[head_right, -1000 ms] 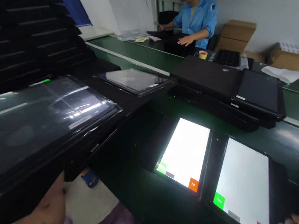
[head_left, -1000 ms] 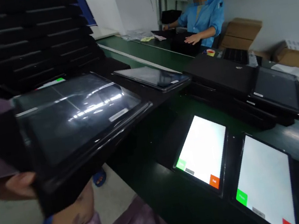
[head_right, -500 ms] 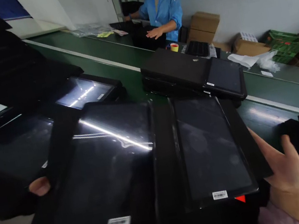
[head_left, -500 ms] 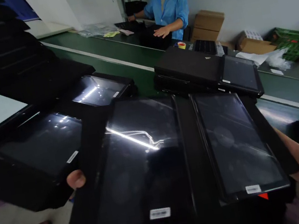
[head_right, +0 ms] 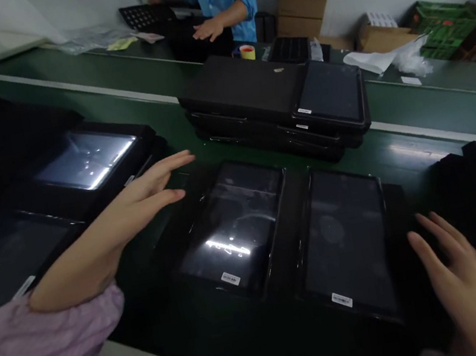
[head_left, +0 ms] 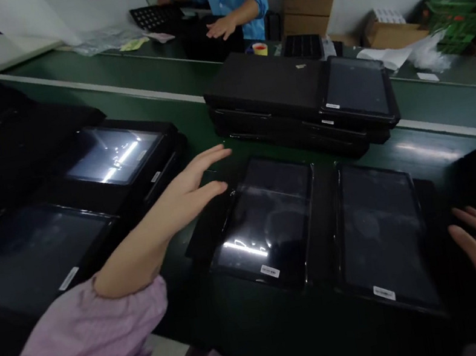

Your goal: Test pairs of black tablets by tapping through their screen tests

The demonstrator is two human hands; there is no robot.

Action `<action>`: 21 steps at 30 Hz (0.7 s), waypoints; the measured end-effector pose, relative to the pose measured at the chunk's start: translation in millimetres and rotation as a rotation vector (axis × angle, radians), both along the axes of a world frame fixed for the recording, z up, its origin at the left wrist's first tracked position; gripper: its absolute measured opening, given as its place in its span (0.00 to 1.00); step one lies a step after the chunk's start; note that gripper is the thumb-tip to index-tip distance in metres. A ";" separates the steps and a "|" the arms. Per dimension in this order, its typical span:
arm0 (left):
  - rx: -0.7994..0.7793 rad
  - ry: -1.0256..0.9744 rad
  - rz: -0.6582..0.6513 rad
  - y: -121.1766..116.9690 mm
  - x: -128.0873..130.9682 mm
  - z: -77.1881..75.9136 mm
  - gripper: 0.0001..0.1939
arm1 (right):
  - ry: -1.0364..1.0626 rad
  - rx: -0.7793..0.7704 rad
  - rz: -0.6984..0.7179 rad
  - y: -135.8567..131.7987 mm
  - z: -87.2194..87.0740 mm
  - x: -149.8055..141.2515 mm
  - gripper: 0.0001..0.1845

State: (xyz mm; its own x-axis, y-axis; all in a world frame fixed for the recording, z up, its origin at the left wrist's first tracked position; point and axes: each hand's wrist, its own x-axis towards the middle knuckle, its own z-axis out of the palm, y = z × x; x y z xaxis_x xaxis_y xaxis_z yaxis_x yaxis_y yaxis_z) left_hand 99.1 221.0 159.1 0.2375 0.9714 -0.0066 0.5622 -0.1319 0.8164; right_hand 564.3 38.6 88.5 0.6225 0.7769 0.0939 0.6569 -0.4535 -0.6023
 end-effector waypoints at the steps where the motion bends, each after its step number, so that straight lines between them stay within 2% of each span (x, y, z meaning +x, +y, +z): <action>1: 0.045 0.058 -0.083 5.5 16.2 2.0 0.38 | 0.001 -0.001 0.055 13.0 0.9 -3.0 0.49; 3: 0.089 0.181 -0.235 15.2 55.1 -0.6 0.35 | -0.006 -0.004 0.118 38.4 -3.2 -8.9 0.57; 5: 0.082 0.340 -0.351 24.1 96.6 -10.3 0.35 | -0.032 0.025 0.148 57.9 -12.8 -13.6 0.64; 7: 0.111 0.439 -0.401 32.6 131.5 -23.1 0.36 | -0.056 0.064 0.158 68.2 -22.2 -16.3 0.66; 9: 0.133 0.463 -0.411 39.5 153.8 -34.5 0.34 | -0.069 0.099 0.161 69.9 -27.6 -17.1 0.64; 12: 0.152 0.464 -0.399 44.8 164.6 -43.4 0.31 | -0.072 0.136 0.159 64.1 -27.9 -17.4 0.58; 17: 0.167 0.453 -0.374 44.6 162.3 -44.4 0.28 | -0.063 0.150 0.145 59.8 -24.7 -20.5 0.51; 21: 0.164 0.448 -0.353 44.4 166.5 -46.5 0.27 | -0.044 0.149 0.129 65.6 -23.1 -22.9 0.50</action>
State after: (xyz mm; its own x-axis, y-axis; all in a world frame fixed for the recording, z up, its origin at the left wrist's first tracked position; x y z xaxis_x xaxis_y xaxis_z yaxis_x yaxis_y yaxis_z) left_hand 265.6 265.4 112.6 0.5550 0.8310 -0.0374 0.7466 -0.4778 0.4630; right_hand 541.4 104.2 65.3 0.5111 0.8256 0.2392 0.7312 -0.2713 -0.6259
